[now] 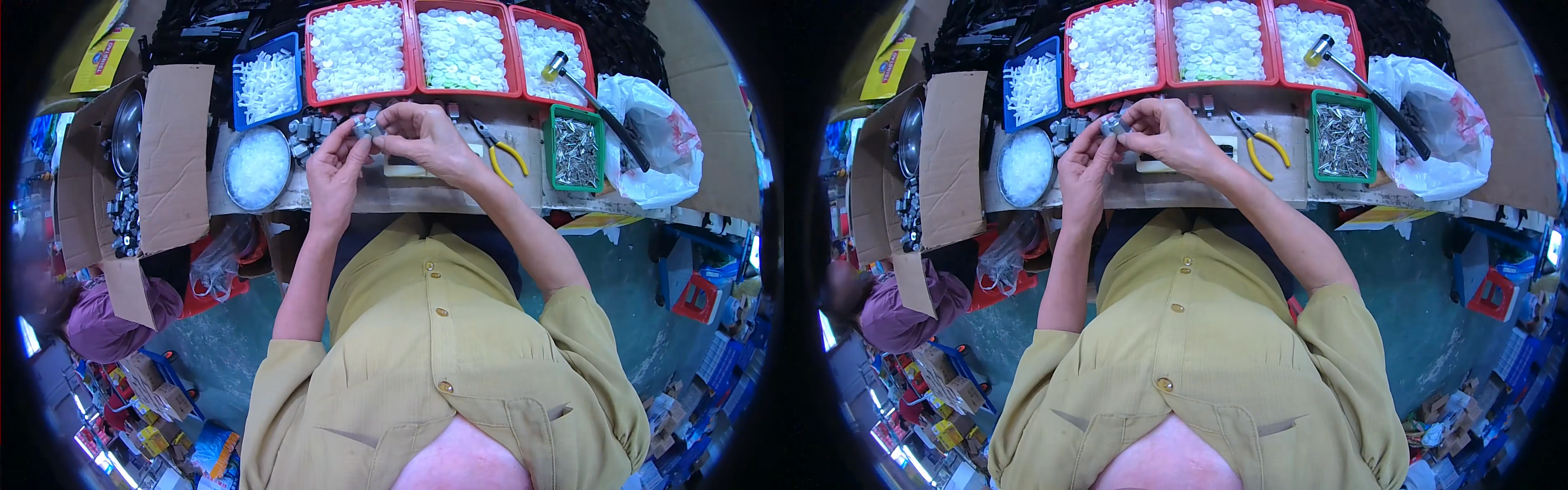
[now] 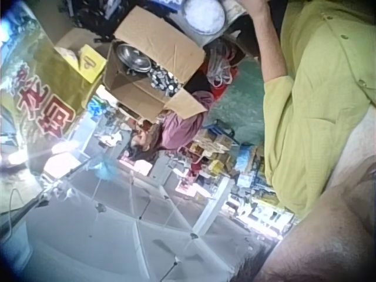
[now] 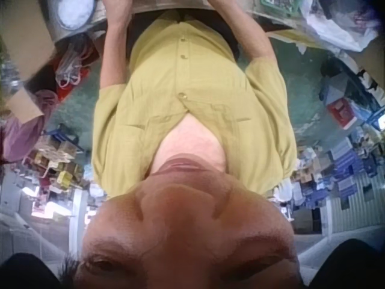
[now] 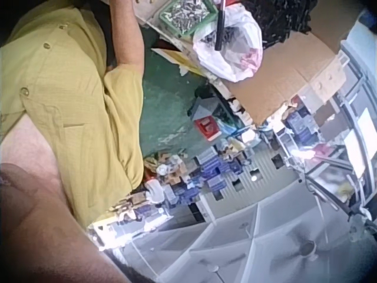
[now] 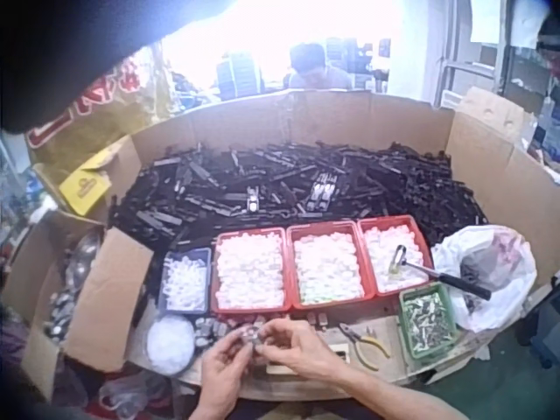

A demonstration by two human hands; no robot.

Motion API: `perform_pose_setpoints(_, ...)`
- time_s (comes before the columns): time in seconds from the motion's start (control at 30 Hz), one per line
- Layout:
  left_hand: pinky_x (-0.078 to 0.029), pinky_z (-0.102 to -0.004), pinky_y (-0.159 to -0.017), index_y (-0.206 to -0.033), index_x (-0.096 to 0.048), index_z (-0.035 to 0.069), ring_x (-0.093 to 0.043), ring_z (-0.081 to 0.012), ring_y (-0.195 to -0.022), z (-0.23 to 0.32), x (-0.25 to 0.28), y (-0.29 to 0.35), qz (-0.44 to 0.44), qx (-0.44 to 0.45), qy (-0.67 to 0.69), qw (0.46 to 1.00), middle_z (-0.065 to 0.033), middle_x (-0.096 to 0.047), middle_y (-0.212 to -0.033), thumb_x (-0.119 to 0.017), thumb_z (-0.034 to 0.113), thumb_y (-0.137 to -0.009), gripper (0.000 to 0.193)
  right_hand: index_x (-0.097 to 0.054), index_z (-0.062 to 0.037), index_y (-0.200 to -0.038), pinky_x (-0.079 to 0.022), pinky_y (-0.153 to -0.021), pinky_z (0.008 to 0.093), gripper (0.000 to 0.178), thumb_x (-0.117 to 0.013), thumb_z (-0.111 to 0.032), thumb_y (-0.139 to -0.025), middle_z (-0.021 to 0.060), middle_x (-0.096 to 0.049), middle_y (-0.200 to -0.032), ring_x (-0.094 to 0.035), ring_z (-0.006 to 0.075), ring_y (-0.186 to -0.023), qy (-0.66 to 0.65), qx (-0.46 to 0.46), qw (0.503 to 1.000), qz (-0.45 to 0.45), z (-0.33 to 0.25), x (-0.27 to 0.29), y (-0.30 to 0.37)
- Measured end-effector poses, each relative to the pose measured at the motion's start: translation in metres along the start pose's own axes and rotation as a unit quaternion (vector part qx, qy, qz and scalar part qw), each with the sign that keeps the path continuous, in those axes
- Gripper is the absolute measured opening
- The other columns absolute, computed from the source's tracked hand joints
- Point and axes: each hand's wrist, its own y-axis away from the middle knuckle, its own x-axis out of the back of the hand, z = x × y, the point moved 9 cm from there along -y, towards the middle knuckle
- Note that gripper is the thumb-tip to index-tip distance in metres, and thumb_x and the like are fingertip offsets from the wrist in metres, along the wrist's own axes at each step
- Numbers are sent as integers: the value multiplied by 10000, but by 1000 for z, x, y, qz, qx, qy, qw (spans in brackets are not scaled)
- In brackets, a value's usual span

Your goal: The person assembles small metal locks at a workbench. They pick up lock bodies and pins, place them into a wooden jig, and use a hammer to secure the components. The person repeatedly handles the lock parts and tools, organizing them into trays on the table.

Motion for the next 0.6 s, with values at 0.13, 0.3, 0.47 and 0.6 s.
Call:
perform_pose_setpoints(0.13,-432,-175,-581,-1348,-550,13,-628,-59,-763,9,3,-8,24,-26,-65,997,-30,-704,-915,-629,126,-968,404,-643,6,-1057,-509,-748,223,245,-742,-99,-858,13,-658,-900,-615,56,-808,-15,-7,1000,7,-7,5,4)
perform_pose_setpoints(0.3,-514,-215,-613,-1306,-568,-12,-658,-84,-799,22,-1,-4,18,-14,-82,996,-69,-709,-957,-606,136,-984,356,-655,-4,-1029,-506,-721,226,242,-762,-114,-842,4,-656,-867,-601,60,-772,64,46,994,73,-18,11,7)
perform_pose_setpoints(0.47,-506,-218,-606,-1156,-658,12,-672,-110,-777,-5,-13,8,0,111,159,981,-54,-711,-945,-610,189,-986,250,-656,19,-976,-506,-690,243,240,-770,-116,-814,23,-650,-803,-600,71,-750,221,93,965,102,-33,1,17)
perform_pose_setpoints(0.6,-490,-217,-603,-1135,-671,18,-656,-96,-747,-11,-12,6,-2,140,190,972,-44,-707,-924,-605,207,-989,248,-640,17,-906,-492,-581,328,264,-790,-154,-773,104,-632,-727,-641,214,-636,324,173,926,90,-53,-11,30)
